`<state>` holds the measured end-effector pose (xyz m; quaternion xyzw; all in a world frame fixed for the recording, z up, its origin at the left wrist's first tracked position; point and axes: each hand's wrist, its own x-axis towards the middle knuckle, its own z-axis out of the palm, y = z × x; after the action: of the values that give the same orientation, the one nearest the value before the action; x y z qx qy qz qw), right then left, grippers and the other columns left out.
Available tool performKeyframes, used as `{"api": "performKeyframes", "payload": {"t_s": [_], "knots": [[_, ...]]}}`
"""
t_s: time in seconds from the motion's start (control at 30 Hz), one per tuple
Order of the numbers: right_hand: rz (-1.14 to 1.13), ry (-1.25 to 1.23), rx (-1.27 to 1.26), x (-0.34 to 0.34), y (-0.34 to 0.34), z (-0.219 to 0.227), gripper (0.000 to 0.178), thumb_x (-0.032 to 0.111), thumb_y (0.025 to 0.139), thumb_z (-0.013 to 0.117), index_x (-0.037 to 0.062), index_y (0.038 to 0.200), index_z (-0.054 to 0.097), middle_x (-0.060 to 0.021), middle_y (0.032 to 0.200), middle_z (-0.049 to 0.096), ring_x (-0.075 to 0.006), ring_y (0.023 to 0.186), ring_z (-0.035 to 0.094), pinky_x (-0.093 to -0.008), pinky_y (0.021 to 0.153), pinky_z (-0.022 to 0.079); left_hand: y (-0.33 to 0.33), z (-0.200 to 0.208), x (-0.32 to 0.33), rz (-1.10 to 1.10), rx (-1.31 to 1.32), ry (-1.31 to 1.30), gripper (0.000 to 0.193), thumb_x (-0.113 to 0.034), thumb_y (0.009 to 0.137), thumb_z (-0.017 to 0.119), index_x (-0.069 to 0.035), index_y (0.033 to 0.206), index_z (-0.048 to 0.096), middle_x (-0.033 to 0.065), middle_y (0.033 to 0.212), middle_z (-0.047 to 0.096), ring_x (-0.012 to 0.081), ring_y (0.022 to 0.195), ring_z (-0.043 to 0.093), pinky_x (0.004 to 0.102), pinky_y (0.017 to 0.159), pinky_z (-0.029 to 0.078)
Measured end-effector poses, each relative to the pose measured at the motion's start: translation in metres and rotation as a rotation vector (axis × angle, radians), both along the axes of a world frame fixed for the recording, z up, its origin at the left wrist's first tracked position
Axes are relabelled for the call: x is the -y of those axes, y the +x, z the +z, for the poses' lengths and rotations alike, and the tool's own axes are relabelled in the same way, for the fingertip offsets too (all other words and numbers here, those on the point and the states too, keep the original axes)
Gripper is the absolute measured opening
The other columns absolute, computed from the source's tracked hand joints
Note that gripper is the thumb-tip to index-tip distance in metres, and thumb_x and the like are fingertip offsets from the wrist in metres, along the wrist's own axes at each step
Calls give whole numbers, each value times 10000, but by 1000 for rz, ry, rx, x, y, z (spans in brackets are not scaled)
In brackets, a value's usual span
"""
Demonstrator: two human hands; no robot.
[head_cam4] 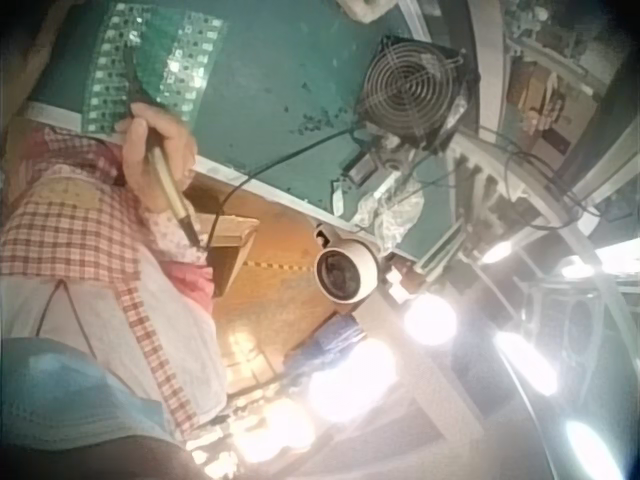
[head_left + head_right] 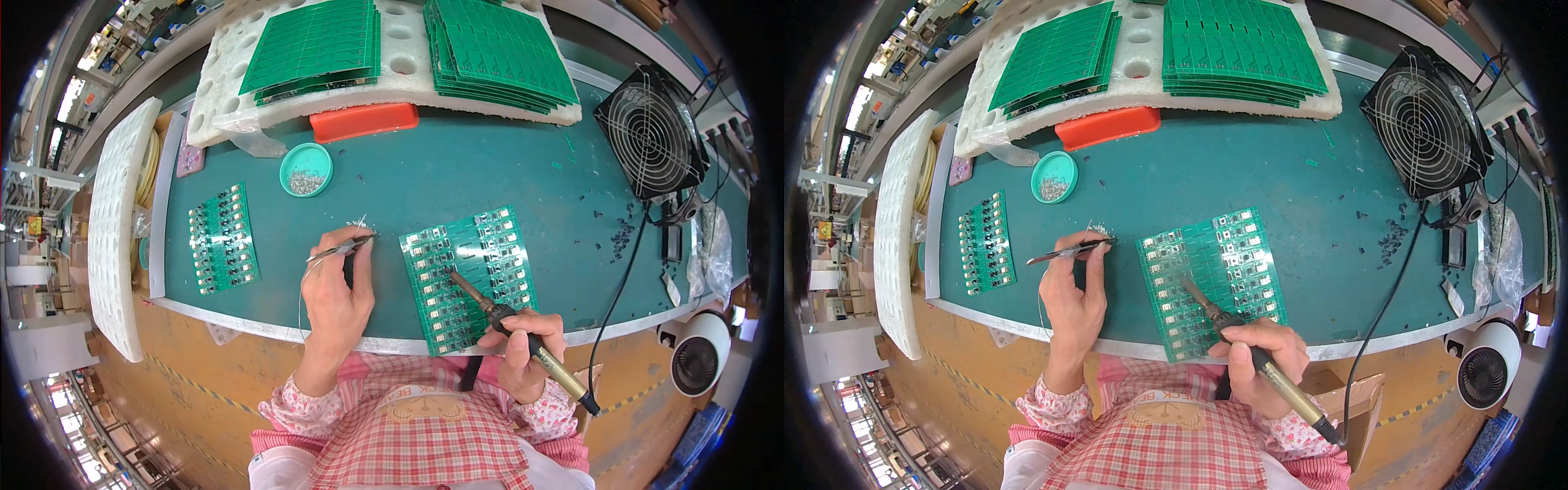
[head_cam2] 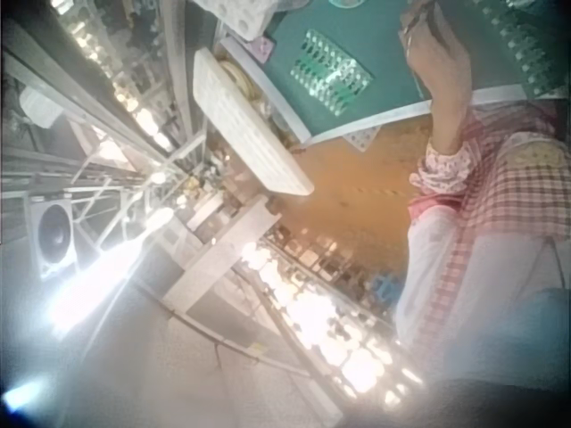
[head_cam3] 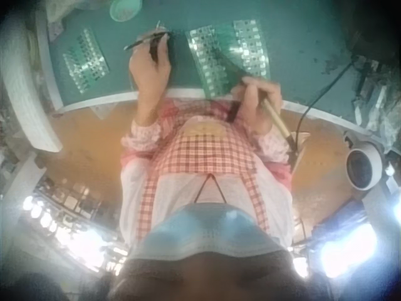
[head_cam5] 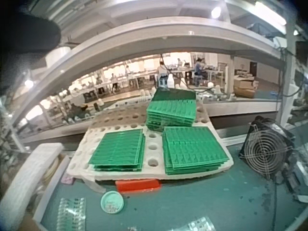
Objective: The person solders components onto a circuit board using a soldering iron and tweezers.
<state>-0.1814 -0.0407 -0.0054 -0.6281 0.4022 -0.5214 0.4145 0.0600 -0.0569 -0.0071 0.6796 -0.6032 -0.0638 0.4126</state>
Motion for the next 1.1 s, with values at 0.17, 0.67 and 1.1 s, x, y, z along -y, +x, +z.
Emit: {"api": "performKeyframes", "payload": {"t_s": [0.17,0.67,1.1], "knots": [[-17,11,13,-1,1,2,117,111,940,638,30,1015,601,-74,660,691,-157,591,698,-279,555,524,0,-1,1,-15,19,-18,117,29,917,643,8,1031,633,100,952,674,202,793,677,301,738,519],[-46,62,12,-3,1,4,96,97,939,644,42,1007,605,-64,702,718,-143,613,688,-273,606,523,-35,14,-30,-241,-90,57,133,70,888,636,34,1015,651,145,996,687,241,841,703,301,727,549],[-35,48,13,-2,0,3,100,96,934,642,46,1011,602,-62,682,714,-147,602,682,-280,595,526,-37,12,-27,-228,-45,28,139,76,858,668,27,988,654,152,982,686,275,842,682,331,723,539]]}}
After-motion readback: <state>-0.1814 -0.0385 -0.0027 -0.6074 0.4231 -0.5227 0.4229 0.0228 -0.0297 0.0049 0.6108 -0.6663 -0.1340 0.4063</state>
